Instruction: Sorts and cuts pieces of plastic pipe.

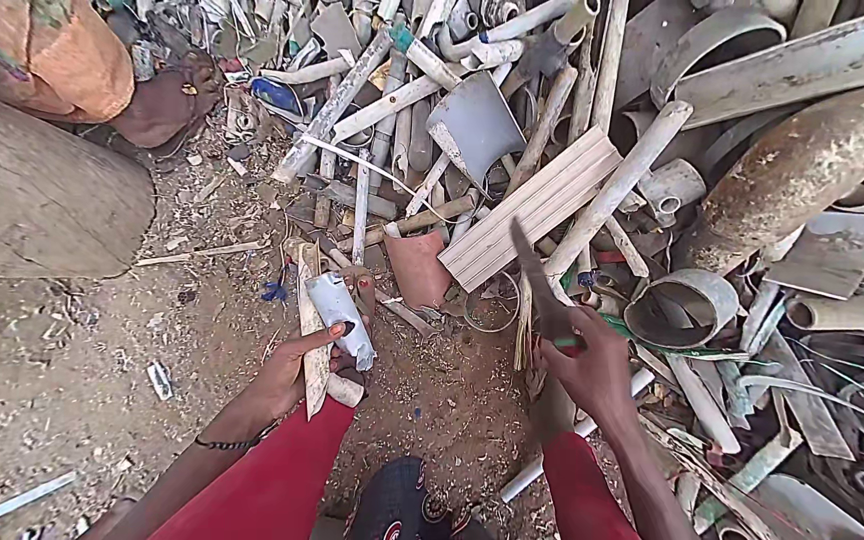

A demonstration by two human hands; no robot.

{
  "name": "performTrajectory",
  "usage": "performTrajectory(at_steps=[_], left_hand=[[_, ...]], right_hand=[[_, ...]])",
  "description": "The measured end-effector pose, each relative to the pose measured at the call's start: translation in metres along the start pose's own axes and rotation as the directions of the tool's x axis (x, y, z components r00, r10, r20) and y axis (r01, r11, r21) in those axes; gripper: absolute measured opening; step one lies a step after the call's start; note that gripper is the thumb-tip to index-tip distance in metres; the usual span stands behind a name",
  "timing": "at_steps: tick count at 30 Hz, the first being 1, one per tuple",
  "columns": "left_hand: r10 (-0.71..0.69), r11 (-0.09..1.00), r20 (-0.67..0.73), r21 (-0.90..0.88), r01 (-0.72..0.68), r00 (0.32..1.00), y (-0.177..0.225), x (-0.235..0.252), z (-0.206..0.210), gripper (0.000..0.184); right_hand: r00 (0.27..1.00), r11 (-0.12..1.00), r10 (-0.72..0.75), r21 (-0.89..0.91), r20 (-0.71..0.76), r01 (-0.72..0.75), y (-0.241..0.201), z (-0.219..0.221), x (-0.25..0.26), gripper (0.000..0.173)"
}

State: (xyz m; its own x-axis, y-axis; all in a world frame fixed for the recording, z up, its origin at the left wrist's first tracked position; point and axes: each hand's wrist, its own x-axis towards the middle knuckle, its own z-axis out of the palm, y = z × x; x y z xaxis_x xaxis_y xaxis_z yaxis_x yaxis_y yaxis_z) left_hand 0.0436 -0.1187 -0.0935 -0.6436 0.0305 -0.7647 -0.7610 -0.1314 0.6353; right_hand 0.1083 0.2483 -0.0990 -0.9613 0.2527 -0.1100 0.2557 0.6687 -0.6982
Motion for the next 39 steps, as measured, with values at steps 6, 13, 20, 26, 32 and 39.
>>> performTrajectory(at_steps=[6,13,20,26,32,39], left_hand=[[0.020,1.000,0.020,0.024,-0.021,1.000,0.000,0.002,0.002,0.023],[0.048,0.999,0.026,0.008,-0.048,0.999,-0.006,0.002,0.009,0.020],[0.029,0.999,0.078,0.040,-0.032,0.997,-0.016,0.004,0.008,0.027],[0.030,0.998,0.032,0.051,-0.032,0.999,-0.021,0.006,0.010,0.023],[0.034,0.998,0.033,0.054,-0.036,0.999,-0.022,0.005,0.013,0.026],[0.021,0.999,0.023,0.044,-0.022,1.000,-0.020,0.004,0.017,0.025]], right_hand=[[0.970,0.912,0.010,0.399,-0.243,0.090,-0.008,-0.070,-0.029,0.044],[0.927,0.554,-0.056,0.761,-0.372,0.338,0.016,-0.128,-0.043,0.024],[0.552,0.831,0.494,0.552,-0.672,-0.071,0.061,-0.116,-0.039,0.033],[0.746,0.385,0.519,0.893,-0.418,0.232,0.066,-0.105,-0.052,0.018],[0.929,-0.109,0.272,0.951,-0.251,0.288,0.061,-0.087,-0.046,0.014],[0.969,-0.267,0.166,0.938,-0.181,0.221,0.053,-0.073,-0.039,0.014]])
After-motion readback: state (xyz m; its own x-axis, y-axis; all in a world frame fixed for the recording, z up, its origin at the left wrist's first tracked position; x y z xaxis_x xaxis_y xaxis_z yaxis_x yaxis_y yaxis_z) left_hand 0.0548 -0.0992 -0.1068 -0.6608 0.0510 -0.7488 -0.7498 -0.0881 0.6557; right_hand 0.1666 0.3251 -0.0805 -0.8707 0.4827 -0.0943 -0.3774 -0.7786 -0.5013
